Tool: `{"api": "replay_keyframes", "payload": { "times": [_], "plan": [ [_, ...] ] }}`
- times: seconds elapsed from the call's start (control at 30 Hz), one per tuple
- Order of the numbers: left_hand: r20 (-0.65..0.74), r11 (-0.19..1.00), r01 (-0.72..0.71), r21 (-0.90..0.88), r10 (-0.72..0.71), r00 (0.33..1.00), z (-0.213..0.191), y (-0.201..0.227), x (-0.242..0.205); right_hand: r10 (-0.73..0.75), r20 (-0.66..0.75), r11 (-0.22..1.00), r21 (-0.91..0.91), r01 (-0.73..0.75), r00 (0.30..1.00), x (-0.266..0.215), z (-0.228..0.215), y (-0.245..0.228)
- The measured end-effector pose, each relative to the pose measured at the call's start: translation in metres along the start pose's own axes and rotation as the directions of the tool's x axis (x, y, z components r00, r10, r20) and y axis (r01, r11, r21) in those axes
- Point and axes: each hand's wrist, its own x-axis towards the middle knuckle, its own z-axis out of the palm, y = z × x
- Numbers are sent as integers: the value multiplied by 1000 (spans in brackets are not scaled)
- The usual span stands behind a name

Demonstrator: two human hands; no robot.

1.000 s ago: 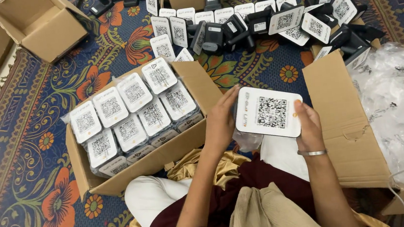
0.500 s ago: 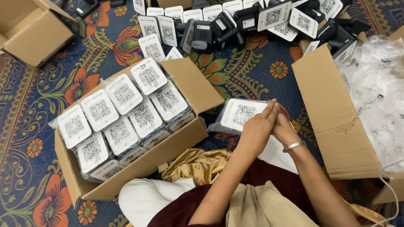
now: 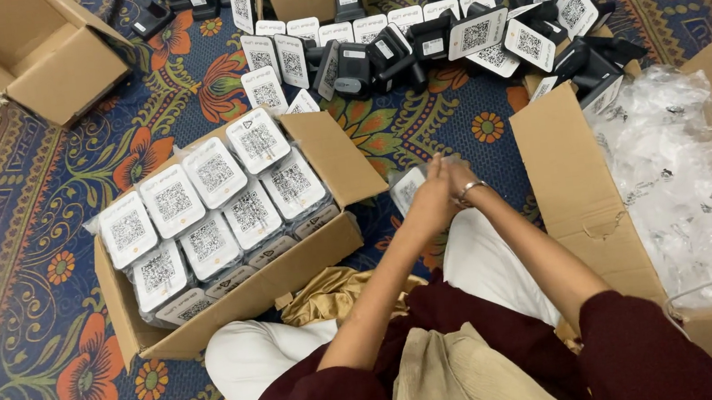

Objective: The person bags electronic devices with QR codes and places them into cardboard boxes.

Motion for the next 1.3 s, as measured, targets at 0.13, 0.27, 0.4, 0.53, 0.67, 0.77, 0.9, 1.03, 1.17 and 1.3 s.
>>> {"api": "replay_keyframes", "payload": {
  "times": [0.13, 0.27, 0.4, 0.53, 0.67, 0.77, 0.9, 1.03, 1.17, 1.3],
  "plan": [
    [-4, 973, 55, 225, -55, 998, 14, -73, 12, -344, 137, 891, -263, 369, 929, 22, -6, -30],
    [95, 882, 53, 468, -110, 989, -26, -85, 14, -308, 327, 937, -61, 345, 893, 3, -68, -82],
    [270, 728, -126, 674, -84, 959, -65, -71, 35, -273, 405, 960, 64, 271, 872, -30, -124, -104],
    [356, 706, -318, 633, 99, 929, -65, -73, 68, -378, 334, 872, -186, 453, 864, -83, -164, -125],
    [445, 356, -438, 826, 66, 893, -45, -124, 114, -388, 119, 831, -383, 403, 914, -105, -188, -115],
    [328, 373, -316, 872, 34, 944, -52, -157, 135, -318, -31, 889, -356, 287, 948, -111, -206, -94],
    [140, 945, 92, 315, -142, 980, -105, -124, 122, -78, -193, 997, -3, 79, 978, -114, -204, -55],
    [3, 995, 82, -51, -82, 997, -49, -234, 113, 37, -167, 940, 340, 22, 985, -111, -147, -32],
    [231, 942, 264, -207, -215, 949, -9, -269, 86, -10, -95, 737, 672, 71, 995, -108, -83, -34],
    [295, 643, 399, -654, -269, 917, 43, -274, 78, -17, -1, 621, 784, 11, 1000, -97, -54, -49]
  ]
}}
